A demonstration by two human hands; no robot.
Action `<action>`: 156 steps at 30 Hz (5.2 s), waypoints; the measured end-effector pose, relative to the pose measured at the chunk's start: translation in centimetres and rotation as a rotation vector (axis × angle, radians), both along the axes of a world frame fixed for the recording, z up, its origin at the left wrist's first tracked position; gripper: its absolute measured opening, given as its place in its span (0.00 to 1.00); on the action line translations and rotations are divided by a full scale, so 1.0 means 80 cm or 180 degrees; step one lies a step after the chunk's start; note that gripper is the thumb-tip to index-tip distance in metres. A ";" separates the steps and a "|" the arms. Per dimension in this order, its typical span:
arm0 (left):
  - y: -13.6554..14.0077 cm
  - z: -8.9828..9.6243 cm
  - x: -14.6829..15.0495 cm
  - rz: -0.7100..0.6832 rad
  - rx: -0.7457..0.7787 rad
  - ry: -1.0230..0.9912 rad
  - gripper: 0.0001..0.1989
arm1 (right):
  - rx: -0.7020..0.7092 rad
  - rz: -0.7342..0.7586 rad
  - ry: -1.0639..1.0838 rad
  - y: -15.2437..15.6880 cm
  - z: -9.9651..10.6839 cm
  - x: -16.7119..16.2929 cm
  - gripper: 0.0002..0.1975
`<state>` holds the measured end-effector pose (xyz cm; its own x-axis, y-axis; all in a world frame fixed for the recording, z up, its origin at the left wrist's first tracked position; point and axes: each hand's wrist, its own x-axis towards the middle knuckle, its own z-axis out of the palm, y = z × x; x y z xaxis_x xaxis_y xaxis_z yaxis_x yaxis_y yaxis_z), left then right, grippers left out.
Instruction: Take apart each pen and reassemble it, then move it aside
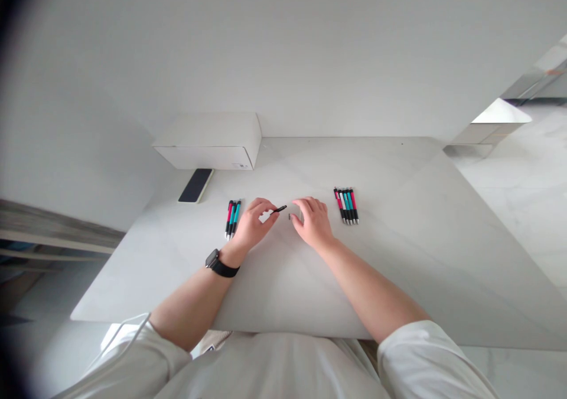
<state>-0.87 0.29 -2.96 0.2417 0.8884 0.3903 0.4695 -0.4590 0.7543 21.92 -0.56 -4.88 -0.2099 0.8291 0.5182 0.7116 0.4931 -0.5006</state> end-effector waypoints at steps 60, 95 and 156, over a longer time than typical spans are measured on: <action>0.013 -0.021 -0.003 0.0052 -0.0953 -0.1078 0.14 | -0.0404 -0.0757 -0.0465 0.015 -0.001 0.037 0.08; 0.001 0.000 -0.001 0.0173 -0.0260 -0.0537 0.12 | -0.1616 -0.0038 -0.0757 -0.002 0.054 0.010 0.04; -0.001 -0.002 0.002 -0.0261 -0.0391 -0.0346 0.13 | -0.1644 0.0433 0.2720 0.008 0.029 0.000 0.18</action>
